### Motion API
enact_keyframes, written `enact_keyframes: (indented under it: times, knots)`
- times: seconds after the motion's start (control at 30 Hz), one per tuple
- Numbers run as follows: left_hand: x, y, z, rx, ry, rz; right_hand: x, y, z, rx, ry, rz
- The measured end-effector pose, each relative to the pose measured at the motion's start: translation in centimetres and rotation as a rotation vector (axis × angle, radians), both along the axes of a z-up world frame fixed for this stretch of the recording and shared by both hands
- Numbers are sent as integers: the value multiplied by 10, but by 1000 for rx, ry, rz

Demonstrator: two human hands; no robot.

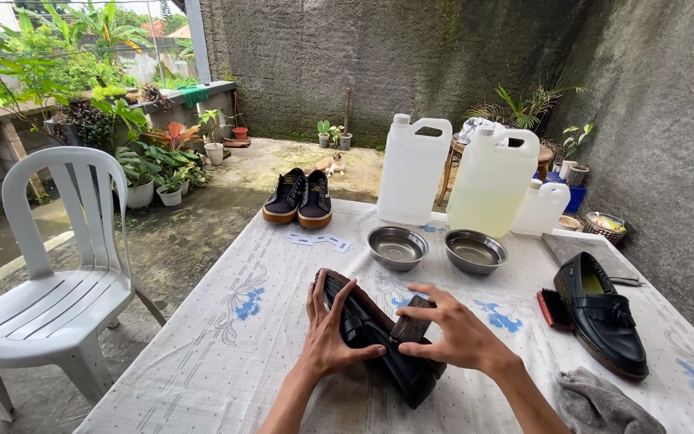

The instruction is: Applying cleaning solution to a leather shoe using a brush and wiping it clean with a cloth.

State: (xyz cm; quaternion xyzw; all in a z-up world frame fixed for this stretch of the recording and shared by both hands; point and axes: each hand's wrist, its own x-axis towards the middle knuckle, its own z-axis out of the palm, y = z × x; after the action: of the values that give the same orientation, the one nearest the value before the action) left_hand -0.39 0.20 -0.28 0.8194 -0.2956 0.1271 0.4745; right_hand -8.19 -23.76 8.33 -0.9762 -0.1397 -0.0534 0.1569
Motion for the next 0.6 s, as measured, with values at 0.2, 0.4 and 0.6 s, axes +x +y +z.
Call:
enact_keyframes:
  times: [0.2,0.4,0.6]
  knots:
    - [4,-3,0,1,-4,17,-13,-24,-26,68,-239,-131]
    - [7,-2,-5,-17,-107,-1,-39,-16,-30,77,-349,190]
    - [5,-5,-1,6,5,23,-22,-31,-43,53,-531,-76]
